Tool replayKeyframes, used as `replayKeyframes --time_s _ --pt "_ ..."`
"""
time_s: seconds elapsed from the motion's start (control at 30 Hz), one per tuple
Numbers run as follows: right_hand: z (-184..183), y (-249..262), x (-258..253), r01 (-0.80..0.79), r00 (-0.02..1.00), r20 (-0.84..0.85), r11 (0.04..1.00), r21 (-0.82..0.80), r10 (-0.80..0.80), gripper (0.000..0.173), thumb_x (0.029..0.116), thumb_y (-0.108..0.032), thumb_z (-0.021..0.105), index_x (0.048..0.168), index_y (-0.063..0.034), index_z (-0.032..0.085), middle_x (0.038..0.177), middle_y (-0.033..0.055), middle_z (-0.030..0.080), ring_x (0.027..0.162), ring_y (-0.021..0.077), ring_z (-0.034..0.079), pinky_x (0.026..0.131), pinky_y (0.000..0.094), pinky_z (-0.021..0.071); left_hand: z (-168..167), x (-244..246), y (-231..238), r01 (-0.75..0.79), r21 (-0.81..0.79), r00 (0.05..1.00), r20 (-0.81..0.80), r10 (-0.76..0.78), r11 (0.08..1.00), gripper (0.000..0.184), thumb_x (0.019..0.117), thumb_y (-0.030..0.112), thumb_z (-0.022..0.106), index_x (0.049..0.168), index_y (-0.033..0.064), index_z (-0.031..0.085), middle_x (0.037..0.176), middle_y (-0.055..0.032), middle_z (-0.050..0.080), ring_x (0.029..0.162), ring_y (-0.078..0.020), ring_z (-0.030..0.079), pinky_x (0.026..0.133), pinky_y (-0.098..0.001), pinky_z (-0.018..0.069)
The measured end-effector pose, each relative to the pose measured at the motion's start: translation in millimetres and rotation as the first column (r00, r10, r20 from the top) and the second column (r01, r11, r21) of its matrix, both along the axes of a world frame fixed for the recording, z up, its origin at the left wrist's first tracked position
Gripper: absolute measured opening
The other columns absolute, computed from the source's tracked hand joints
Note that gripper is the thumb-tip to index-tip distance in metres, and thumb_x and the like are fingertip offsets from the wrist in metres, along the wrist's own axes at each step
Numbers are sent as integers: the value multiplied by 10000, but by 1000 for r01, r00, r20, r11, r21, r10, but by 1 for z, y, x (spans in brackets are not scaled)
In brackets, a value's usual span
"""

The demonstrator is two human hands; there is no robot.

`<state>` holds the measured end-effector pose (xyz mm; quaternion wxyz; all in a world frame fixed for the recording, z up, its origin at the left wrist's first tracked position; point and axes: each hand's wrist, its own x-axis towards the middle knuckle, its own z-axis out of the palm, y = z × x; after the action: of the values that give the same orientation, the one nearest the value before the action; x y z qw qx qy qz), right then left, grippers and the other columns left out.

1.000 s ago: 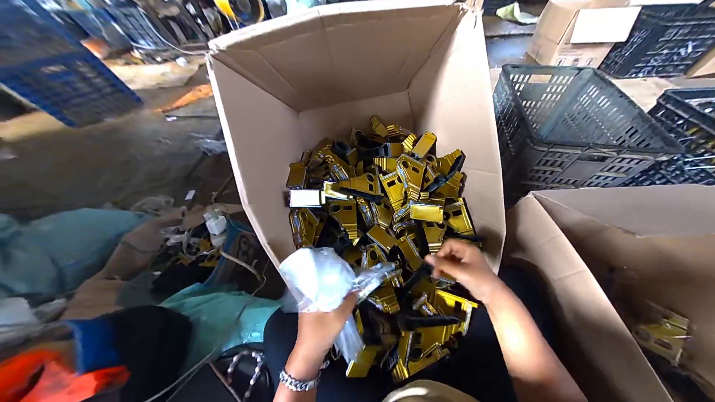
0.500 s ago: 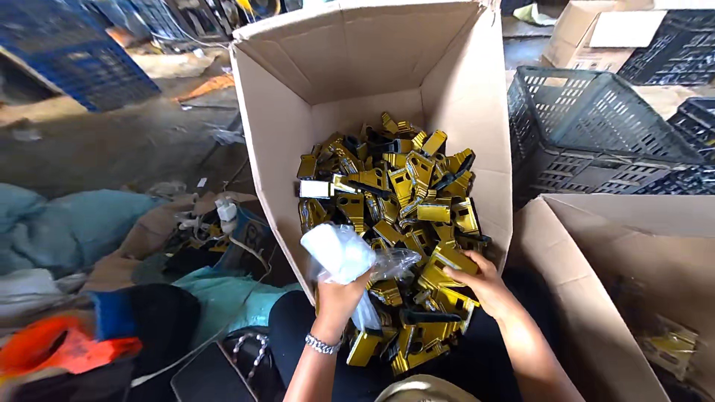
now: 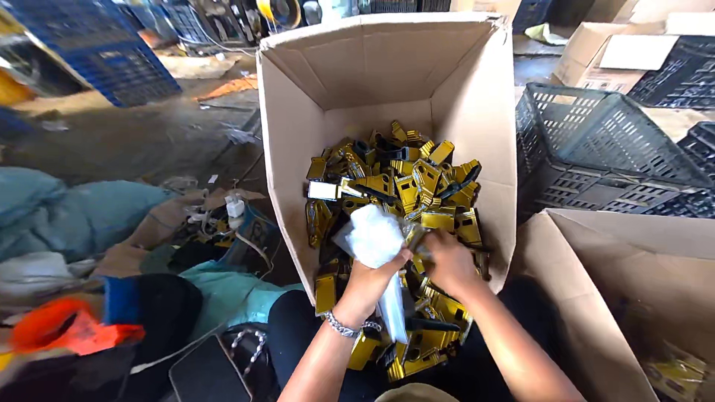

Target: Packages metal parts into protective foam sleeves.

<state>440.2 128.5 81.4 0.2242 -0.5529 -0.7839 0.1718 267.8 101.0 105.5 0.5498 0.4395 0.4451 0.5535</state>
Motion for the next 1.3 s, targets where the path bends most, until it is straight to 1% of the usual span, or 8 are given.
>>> replayKeyframes --time_s 0.13,0.37,0.57,0.7,0.93,1.07,1.17,1.3 --pt "-37 -10 -20 -10 999 -53 935 -355 -10 495 989 -208 632 1417 17 525 1351 256 597 1154 420 645 971 593 515 21 -9 0 -102 184 994 46 96 978 272 848 34 740 1094 -14 633 928 -18 720 889 -90 694 862 -276 588" --pt "-23 -32 -8 60 818 -574 986 156 40 474 858 -293 766 1139 60 619 963 71 733 903 -18 689 830 166 568 -14 -43 12 92 203 929 -371 -10 975 760 589 192 973 1201 -47 591 1065 -23 730 1013 -66 698 940 -269 588" --pt "-11 -37 8 34 931 -360 973 227 52 422 852 -316 731 1091 28 678 970 151 733 871 156 718 781 302 592 -38 -37 10 24 377 908 -395 137 926 535 706 63 862 1141 -127 615 1056 -74 726 1023 -23 675 959 -223 551" --pt "-12 -34 -3 77 821 -569 996 48 -36 542 859 -286 771 1221 79 597 1036 90 721 962 12 681 875 197 559 -30 -20 -4 -39 200 959 -267 93 979 516 763 62 842 1191 -95 600 1075 -60 722 1033 -53 681 967 -246 559" --pt "-21 -11 -38 -2 960 -280 996 -85 -22 584 874 -131 727 1336 136 490 1255 311 616 1096 402 669 954 515 543 -10 -14 -3 24 335 870 -471 146 942 398 744 67 793 1076 -97 645 978 -61 723 958 -9 675 897 -211 552" --pt "-18 5 -38 -55 815 -560 943 -328 -147 729 848 -97 753 1460 103 410 1363 280 565 1265 292 573 1081 405 466 -32 -18 7 43 486 691 -645 326 873 519 664 209 841 1004 -147 679 965 -251 723 956 -329 719 897 -483 560" --pt "-13 -1 -35 -266 532 -816 871 -413 -225 615 875 -66 743 1420 60 488 1321 163 613 1153 134 625 977 282 534 -39 -19 11 -222 381 769 -498 401 898 523 711 86 853 1100 -184 632 1020 -219 718 991 -181 701 938 -332 555" --pt "-21 -9 -29 -211 434 -850 884 -417 -298 568 875 -11 632 1418 53 478 1341 162 576 1121 127 607 923 281 534 -31 -10 -17 -15 270 889 -437 137 963 517 709 44 829 1126 -168 607 1027 -125 721 985 -33 673 926 -213 540"
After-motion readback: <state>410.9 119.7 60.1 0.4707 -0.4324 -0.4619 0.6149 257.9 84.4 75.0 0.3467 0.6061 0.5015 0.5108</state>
